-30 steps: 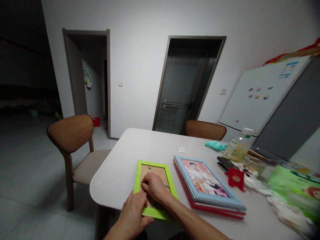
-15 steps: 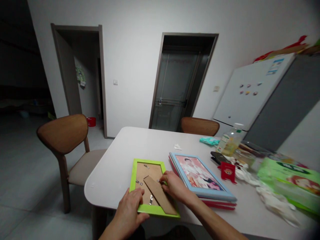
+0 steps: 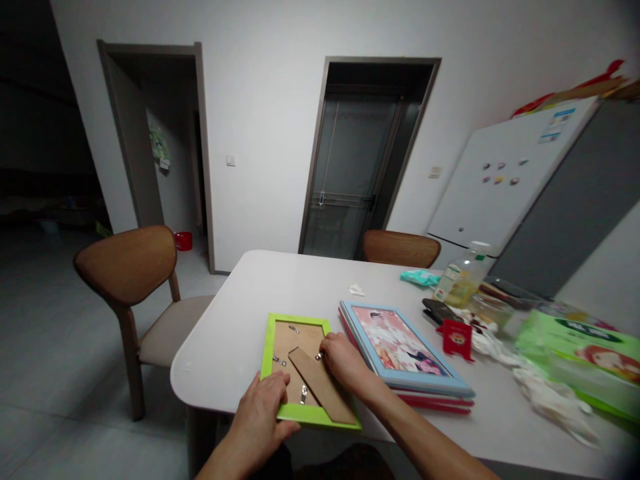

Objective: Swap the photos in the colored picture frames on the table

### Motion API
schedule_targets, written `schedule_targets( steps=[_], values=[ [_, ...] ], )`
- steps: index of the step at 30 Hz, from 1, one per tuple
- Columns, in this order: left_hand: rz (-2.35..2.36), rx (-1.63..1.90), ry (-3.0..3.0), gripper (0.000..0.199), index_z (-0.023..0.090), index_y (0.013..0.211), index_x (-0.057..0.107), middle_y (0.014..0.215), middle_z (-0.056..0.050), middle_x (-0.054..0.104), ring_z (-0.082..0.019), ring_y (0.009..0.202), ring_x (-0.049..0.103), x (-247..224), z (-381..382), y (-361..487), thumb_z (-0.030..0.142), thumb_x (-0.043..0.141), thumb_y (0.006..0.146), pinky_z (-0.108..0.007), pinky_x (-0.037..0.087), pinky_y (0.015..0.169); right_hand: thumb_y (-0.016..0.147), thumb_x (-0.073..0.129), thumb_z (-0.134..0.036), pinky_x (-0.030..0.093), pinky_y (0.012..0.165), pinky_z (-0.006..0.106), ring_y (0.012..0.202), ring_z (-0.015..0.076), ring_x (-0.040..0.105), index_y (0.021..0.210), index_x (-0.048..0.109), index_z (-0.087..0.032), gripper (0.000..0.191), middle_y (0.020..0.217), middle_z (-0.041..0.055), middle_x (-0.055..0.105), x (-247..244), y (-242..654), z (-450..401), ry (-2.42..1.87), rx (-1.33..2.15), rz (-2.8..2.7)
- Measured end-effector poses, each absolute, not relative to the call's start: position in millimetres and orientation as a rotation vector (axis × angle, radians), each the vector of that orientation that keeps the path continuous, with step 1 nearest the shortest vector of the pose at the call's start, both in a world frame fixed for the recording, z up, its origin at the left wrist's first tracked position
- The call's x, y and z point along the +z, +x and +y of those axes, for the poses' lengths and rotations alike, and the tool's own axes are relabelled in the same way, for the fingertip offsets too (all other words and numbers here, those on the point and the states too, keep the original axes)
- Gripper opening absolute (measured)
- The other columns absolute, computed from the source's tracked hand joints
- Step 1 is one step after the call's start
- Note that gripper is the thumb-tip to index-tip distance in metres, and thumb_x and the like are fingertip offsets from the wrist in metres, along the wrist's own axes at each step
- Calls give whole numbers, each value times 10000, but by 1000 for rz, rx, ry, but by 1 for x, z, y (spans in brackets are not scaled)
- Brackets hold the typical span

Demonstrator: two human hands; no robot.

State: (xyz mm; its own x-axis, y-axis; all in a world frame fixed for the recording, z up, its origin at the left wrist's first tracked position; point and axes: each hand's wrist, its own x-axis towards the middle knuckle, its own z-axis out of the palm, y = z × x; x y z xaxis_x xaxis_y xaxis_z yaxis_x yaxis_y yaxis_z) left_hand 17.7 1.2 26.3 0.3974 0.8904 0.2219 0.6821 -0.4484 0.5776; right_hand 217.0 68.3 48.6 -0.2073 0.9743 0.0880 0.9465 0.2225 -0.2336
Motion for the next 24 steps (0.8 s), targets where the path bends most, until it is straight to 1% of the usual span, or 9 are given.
schedule_targets(
  steps=[2,5,8,11,15,17,19,21,24],
  values=[
    [1361,728,2254,553,157,1087,466,937,-44,589,-210,916,505,26,1,17,200,670,574,-343,328,882,752,337,-110,329,692,241,816,177,477,781,614,-125,279,856,113,570,48,215,67,-1822,138,-2272],
    [1363,737,2243,545,176,1084,467,955,-37,584,-206,914,505,26,0,17,195,663,576,-328,352,853,751,360,-132,320,651,243,789,177,475,749,616,-147,257,823,99,572,47,213,66,-1808,82,-2289],
    [1367,726,2250,567,165,1100,456,952,-43,585,-209,923,505,26,0,17,193,662,573,-343,340,871,742,379,-135,312,644,241,787,172,475,735,621,-154,243,820,93,571,46,214,65,-1794,64,-2308],
    [1369,707,2250,572,170,1108,451,963,-47,586,-214,947,504,26,0,17,195,657,575,-375,300,917,755,364,-139,317,665,233,789,160,479,750,624,-147,259,838,92,564,48,214,64,-1778,78,-2285],
    [1370,708,2261,545,171,1091,462,952,-47,592,-213,945,511,26,0,19,196,653,581,-396,272,942,770,398,-210,324,727,222,841,153,474,817,620,-152,234,890,77,551,50,198,62,-1630,121,-2249],
    [1366,709,2276,548,167,1095,454,936,-43,595,-210,931,518,26,0,19,194,653,584,-405,265,946,760,435,-250,327,725,223,830,152,473,788,626,-162,212,856,61,555,49,184,62,-1567,178,-2283],
    [1366,707,2285,546,173,1093,447,973,-46,586,-211,954,507,27,0,19,196,651,587,-407,269,942,745,468,-289,329,711,233,815,160,470,719,633,-171,204,806,52,560,46,168,63,-1541,194,-2312],
    [1373,705,2288,495,187,1050,466,985,-40,581,-213,957,502,29,-1,19,205,650,590,-404,280,934,734,487,-307,329,706,246,816,169,466,684,633,-178,201,793,49,563,42,154,65,-1536,174,-2303],
    [1396,698,2283,365,191,917,512,909,-22,590,-209,885,521,32,-2,20,224,659,585,-393,308,908,730,486,-272,330,728,257,825,170,470,720,637,-184,175,811,53,569,36,142,71,-1548,196,-2259]
  ],
)
